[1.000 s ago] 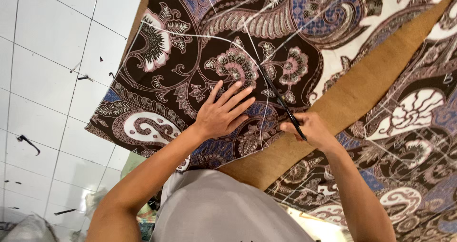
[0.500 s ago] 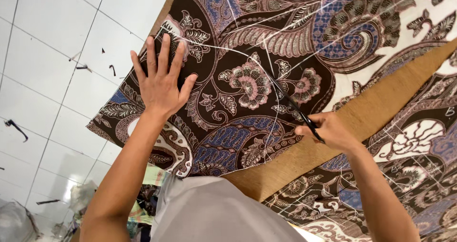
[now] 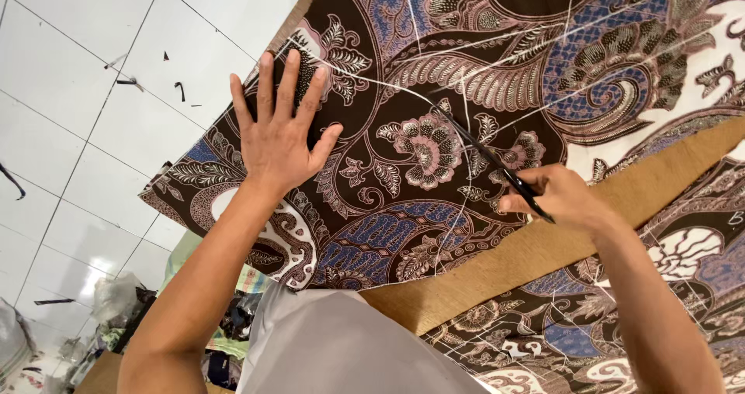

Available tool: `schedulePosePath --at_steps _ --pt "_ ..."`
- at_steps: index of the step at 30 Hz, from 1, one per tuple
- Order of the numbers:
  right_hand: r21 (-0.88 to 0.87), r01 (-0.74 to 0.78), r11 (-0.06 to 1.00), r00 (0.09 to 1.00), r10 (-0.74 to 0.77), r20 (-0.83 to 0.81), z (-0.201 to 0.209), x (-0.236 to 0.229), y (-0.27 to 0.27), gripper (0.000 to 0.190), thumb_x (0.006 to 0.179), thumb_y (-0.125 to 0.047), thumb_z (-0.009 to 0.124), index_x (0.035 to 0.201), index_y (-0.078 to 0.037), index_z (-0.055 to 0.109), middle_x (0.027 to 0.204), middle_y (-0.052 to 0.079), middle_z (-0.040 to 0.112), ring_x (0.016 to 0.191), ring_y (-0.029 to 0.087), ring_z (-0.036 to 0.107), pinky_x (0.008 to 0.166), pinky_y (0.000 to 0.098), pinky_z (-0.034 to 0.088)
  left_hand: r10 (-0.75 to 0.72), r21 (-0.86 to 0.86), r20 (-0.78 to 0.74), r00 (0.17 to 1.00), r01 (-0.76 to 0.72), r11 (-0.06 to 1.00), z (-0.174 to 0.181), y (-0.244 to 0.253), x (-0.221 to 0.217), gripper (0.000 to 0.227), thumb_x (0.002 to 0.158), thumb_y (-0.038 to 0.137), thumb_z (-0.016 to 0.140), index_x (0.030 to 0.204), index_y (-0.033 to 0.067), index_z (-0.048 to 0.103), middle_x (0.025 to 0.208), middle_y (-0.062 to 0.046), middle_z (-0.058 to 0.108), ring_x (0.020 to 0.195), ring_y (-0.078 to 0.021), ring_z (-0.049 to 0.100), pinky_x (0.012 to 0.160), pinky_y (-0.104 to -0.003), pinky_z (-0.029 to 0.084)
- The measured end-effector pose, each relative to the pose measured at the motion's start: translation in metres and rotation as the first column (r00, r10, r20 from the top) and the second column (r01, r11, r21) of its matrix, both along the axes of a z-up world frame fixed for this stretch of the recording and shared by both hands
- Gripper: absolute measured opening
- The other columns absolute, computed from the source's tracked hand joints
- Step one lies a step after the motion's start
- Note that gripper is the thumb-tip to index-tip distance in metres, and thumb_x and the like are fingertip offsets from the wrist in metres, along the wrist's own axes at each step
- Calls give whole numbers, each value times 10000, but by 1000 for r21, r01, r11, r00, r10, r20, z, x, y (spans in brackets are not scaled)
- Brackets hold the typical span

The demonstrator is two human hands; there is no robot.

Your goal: The person uses shears to cut a large piece of patterned fabric laid on a wooden table. They follow pre-drawn white lines, separating sections of the fabric into smaller pieces. The cut pieces remain on the table as the task continues.

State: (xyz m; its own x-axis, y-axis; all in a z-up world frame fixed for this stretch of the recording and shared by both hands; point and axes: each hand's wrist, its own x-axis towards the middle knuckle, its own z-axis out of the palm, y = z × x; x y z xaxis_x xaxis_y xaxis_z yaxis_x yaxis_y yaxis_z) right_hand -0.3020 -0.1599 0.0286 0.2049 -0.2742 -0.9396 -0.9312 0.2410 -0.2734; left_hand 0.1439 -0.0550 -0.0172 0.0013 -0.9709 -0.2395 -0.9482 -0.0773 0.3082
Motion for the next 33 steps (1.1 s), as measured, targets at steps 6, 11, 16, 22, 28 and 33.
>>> schedulePosePath --at_steps 6,11,16,22,28,33 --pt "31 -89 996 985 93 -143 0 7 -30 739 546 -800 740 864 -142 851 481 -17 410 459 163 425 489 377 207 -3 -33 1 1000 3 999 -3 0 1 769 1066 671 517 1700 310 274 1754 -89 174 1602 -330 51 1241 -654 -38" --pt "-33 -242 970 970 242 3 -5 11 -56 742 608 -772 771 886 -85 803 542 -47 489 490 127 493 485 343 298 -8 -39 -8 1000 7 999 -6 3 3 782 1071 688 543 1698 308 269 1750 -84 174 1597 -328 53 1240 -666 -28" --pt "-101 -213 972 971 222 85 -7 23 -76 849 573 -789 828 1005 -65 722 562 -101 648 547 127 611 470 303 462 -1 -85 -31 1000 -1 996 -6 2 2 789 1065 679 573 1693 291 295 1742 -90 200 1603 -337 79 1250 -674 -11" --pt "7 -506 862 857 504 -112 0 51 -93 768 666 -757 761 844 -12 723 490 -7 447 442 175 439 514 381 261 -7 -116 -22 1000 4 993 -10 4 4 819 1060 681 590 1692 232 325 1730 -84 235 1600 -339 105 1234 -701 -9" --pt "0 -420 907 892 413 -185 5 86 -103 791 644 -775 746 1066 -108 802 477 -11 327 430 163 304 482 409 202 -9 -129 -7 1000 8 992 -7 4 4 836 1053 697 586 1686 214 332 1731 -73 234 1604 -320 100 1235 -708 -12" --pt "45 -462 886 871 463 -167 10 103 -108 773 639 -775 726 970 -80 810 452 16 390 427 185 368 482 416 233 -6 -118 -9 1000 5 993 -10 6 5 849 1040 704 577 1679 196 341 1724 -86 224 1597 -319 96 1231 -707 -20"
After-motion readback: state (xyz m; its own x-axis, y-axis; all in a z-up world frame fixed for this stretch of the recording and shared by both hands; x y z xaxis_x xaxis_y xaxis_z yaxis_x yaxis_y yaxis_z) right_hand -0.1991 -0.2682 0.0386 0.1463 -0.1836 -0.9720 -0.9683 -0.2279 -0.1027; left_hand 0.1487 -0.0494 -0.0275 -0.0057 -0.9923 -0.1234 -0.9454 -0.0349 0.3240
